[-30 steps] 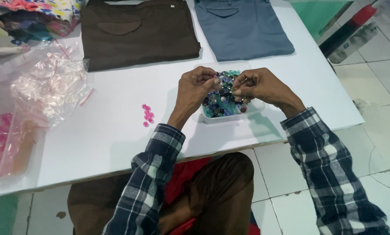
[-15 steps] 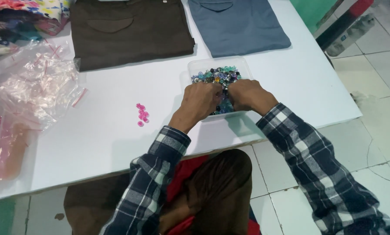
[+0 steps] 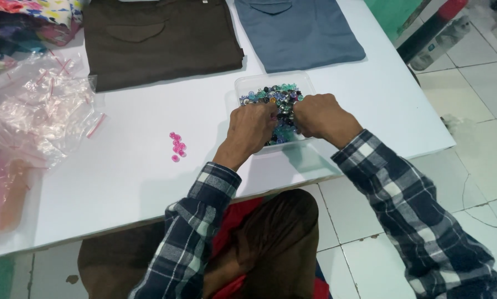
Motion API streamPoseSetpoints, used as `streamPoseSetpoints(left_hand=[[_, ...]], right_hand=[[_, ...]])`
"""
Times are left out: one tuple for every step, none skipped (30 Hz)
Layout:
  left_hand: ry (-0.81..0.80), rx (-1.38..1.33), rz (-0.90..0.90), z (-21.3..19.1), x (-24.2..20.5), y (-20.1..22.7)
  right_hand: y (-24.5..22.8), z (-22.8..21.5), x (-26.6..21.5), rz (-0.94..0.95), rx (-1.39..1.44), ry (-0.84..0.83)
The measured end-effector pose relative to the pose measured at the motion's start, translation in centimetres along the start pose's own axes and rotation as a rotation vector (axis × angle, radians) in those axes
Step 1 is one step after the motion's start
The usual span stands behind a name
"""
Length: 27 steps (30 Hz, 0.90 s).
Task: Sorting small colorful buttons from a plastic container onto a table surface
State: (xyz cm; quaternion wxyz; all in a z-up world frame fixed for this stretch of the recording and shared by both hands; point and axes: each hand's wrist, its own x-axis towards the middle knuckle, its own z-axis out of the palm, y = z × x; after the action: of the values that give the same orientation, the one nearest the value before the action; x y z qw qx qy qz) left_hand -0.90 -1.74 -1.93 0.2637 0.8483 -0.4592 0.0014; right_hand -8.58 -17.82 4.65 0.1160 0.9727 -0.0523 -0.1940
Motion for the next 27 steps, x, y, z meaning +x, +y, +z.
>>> streamPoseSetpoints(left_hand=[[-0.001,0.002,-0.001,0.2,0.0,-0.2],[-0.004,0.007,0.007,0.4,0.1,-0.4],[-0.007,0.012,0.018,0.6,0.2,-0.6],[-0.006,0.013,0.019,0.3,0.1,-0.4],[0.022,-0.008,0.027,0.1,-0.1,-0.2],[0.051,-0.029,0.035,-0.1,-0.3,-0.1],[0.049,-0.029,0.032,-0.1,-0.2,-0.1],[0.057,-0.041,0.022,-0.1,-0.1,-0.1],[0.066,-0.053,0.010,-0.1,-0.1,-0.2],[0.066,-0.054,0.007,0.0,-0.1,-0.2],[0.084,-0.067,0.014,0.1,-0.1,-0.3],[0.103,-0.081,0.022,0.2,-0.1,-0.3],[0.108,-0.078,0.026,0.0,0.0,-0.4],[0.127,-0.136,0.033,-0.1,0.0,-0.5],[0.144,-0.198,0.032,-0.2,-0.3,-0.6],[0.148,-0.198,0.028,-0.5,-0.5,-0.4],[0.158,-0.238,0.040,-0.9,-0.5,-0.3],[0.169,-0.278,0.051,-1.3,-0.5,-0.2],[0.172,-0.278,0.053,-1.3,-0.6,-0.2],[0.187,-0.366,0.067,-1.3,-0.6,-0.3],[0.207,-0.452,0.076,-1.3,-0.7,-0.5],[0.215,-0.452,0.072,-1.2,-0.5,-0.9],[0.209,-0.706,0.025,-1.0,-0.2,-1.2],[0.201,-0.960,-0.023,-0.8,0.0,-1.5],[0.203,-0.961,-0.020,-1.7,-0.4,-1.2],[0.200,-1.088,-0.055,-2.6,-0.9,-0.9],[0.198,-1.211,-0.089,-3.7,-1.2,-0.6]], right_hand=[[0.2,1.3,1.1,-0.002,0.002,0.000],[0.4,2.6,2.2,-0.022,-0.048,0.027],[0.7,3.9,3.3,-0.040,-0.099,0.054],[0.4,3.8,3.2,-0.039,-0.098,0.056],[0.2,3.8,3.0,-0.068,-0.132,0.088],[0.0,3.8,2.9,-0.097,-0.166,0.120],[0.1,3.9,2.9,-0.099,-0.165,0.119],[0.1,4.1,2.9,-0.104,-0.167,0.128],[0.2,4.3,3.0,-0.109,-0.170,0.137],[0.2,4.8,3.5,-0.113,-0.170,0.135],[0.3,5.3,4.0,-0.116,-0.179,0.148],[0.3,5.7,4.4,-0.120,-0.188,0.162],[0.2,5.1,4.3,-0.117,-0.191,0.168],[0.1,4.5,4.0,-0.117,-0.191,0.155],[-0.2,4.0,3.7,-0.124,-0.192,0.136],[-0.2,3.5,3.3,-0.128,-0.195,0.137],[-0.1,2.9,3.0,-0.094,-0.150,0.107],[0.0,2.3,2.6,-0.061,-0.105,0.077],[-0.4,0.3,0.7,-0.060,-0.107,0.079],[-0.8,-1.6,-1.3,-0.037,0.031,0.076],[-1.3,-3.7,-3.1,-0.021,0.165,0.073],[-0.8,-4.3,-3.7,-0.027,0.158,0.075],[-0.2,-4.8,-4.4,-0.084,0.464,0.169],[0.4,-5.3,-5.1,-0.139,0.770,0.262],[0.4,-4.9,-5.3,-0.139,0.767,0.264],[0.5,-4.4,-5.5,-0.168,0.943,0.321],[0.7,-4.2,-5.7,-0.201,1.117,0.380]])
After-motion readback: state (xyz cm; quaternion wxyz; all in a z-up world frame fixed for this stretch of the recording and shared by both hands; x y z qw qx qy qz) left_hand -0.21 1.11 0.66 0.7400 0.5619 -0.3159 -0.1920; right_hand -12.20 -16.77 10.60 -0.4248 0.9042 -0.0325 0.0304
